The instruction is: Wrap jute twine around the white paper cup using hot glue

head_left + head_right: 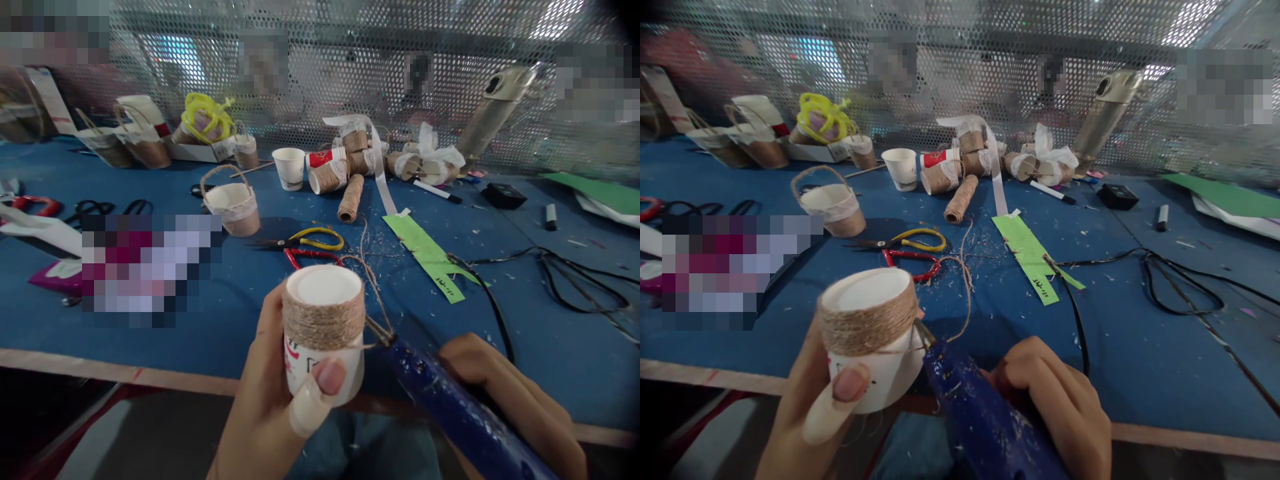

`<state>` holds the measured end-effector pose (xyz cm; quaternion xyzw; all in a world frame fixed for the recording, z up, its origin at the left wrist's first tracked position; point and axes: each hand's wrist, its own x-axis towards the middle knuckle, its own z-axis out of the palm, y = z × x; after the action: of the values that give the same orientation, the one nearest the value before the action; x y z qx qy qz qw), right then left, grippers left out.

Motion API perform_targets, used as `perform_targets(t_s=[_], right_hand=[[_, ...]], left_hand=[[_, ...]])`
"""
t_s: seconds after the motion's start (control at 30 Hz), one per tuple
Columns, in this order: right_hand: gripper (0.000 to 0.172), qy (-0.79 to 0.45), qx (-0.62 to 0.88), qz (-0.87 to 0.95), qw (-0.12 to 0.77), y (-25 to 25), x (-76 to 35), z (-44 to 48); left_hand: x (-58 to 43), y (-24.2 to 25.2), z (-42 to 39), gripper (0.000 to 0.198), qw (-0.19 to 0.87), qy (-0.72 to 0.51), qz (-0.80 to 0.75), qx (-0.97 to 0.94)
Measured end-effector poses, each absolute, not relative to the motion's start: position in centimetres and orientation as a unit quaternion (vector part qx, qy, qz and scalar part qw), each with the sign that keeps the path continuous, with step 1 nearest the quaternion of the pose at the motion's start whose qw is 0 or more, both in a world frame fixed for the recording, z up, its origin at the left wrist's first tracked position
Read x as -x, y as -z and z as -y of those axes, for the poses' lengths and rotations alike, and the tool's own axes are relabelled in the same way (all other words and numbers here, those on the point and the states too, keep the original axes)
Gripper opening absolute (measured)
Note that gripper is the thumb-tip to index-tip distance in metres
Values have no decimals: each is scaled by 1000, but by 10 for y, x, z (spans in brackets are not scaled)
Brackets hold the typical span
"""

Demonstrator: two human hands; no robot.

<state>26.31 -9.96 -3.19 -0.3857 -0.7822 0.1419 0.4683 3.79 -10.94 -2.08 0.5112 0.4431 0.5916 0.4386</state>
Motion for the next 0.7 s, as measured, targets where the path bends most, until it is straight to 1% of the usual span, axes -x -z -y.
perform_targets(t_s=[0.13,0.2,0.37,0.57,0.7], right_hand=[[24,-151,401,774,466,32,-259,98],[25,-145,398,765,486,31,-257,98],[23,-145,391,758,502,28,-254,99],[24,-131,392,761,500,30,-254,96],[24,-128,399,756,502,29,-252,96]], left_hand=[[-48,12,112,47,442,-611,-496,-431],[-50,11,113,48,447,-607,-504,-421],[-48,13,113,54,447,-596,-517,-422],[-50,12,113,53,449,-599,-515,-418],[-52,12,113,47,436,-610,-517,-413]])
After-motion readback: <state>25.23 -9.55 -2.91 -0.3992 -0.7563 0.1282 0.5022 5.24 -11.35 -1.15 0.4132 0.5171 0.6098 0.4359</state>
